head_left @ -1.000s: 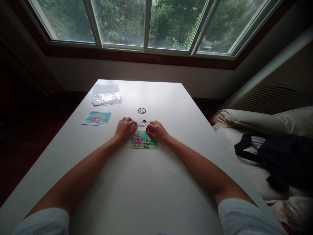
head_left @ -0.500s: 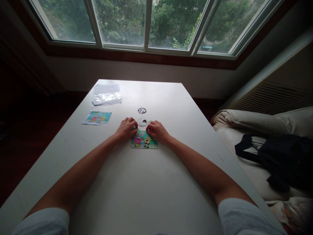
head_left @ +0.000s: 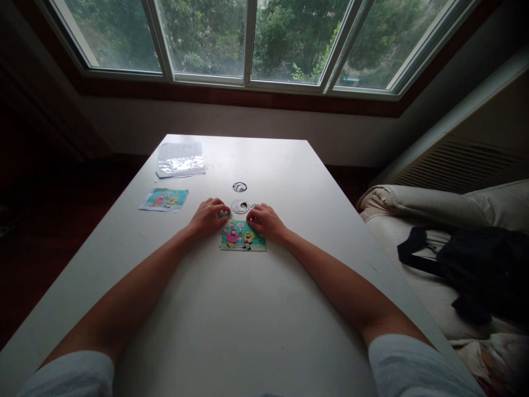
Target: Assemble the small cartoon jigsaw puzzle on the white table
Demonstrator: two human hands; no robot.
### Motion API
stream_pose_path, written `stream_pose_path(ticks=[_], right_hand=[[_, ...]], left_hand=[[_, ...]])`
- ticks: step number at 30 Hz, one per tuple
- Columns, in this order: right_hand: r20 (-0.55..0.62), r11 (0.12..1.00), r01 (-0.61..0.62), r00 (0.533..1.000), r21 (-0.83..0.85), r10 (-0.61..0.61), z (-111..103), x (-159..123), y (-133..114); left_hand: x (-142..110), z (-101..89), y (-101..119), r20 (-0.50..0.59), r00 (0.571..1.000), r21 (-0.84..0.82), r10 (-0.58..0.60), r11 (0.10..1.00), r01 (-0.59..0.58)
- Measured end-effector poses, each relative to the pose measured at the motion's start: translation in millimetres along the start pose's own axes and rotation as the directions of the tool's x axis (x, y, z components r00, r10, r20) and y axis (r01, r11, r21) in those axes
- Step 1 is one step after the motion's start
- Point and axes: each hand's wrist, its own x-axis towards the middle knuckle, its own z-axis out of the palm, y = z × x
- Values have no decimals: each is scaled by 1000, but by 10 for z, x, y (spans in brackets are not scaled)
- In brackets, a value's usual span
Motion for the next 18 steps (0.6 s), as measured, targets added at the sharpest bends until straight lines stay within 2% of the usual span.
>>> stream_pose_path(ticks=[10,18], right_hand=[[-5,1000,-2,1000,-8,2,6,-7,2],[-5,1000,-1,1000,-11,1,11,7,2]], left_hand=[[-6,-18,81,11,1000,30,-12,999,11],[17,-13,108,63,997,138,40,989,-49]])
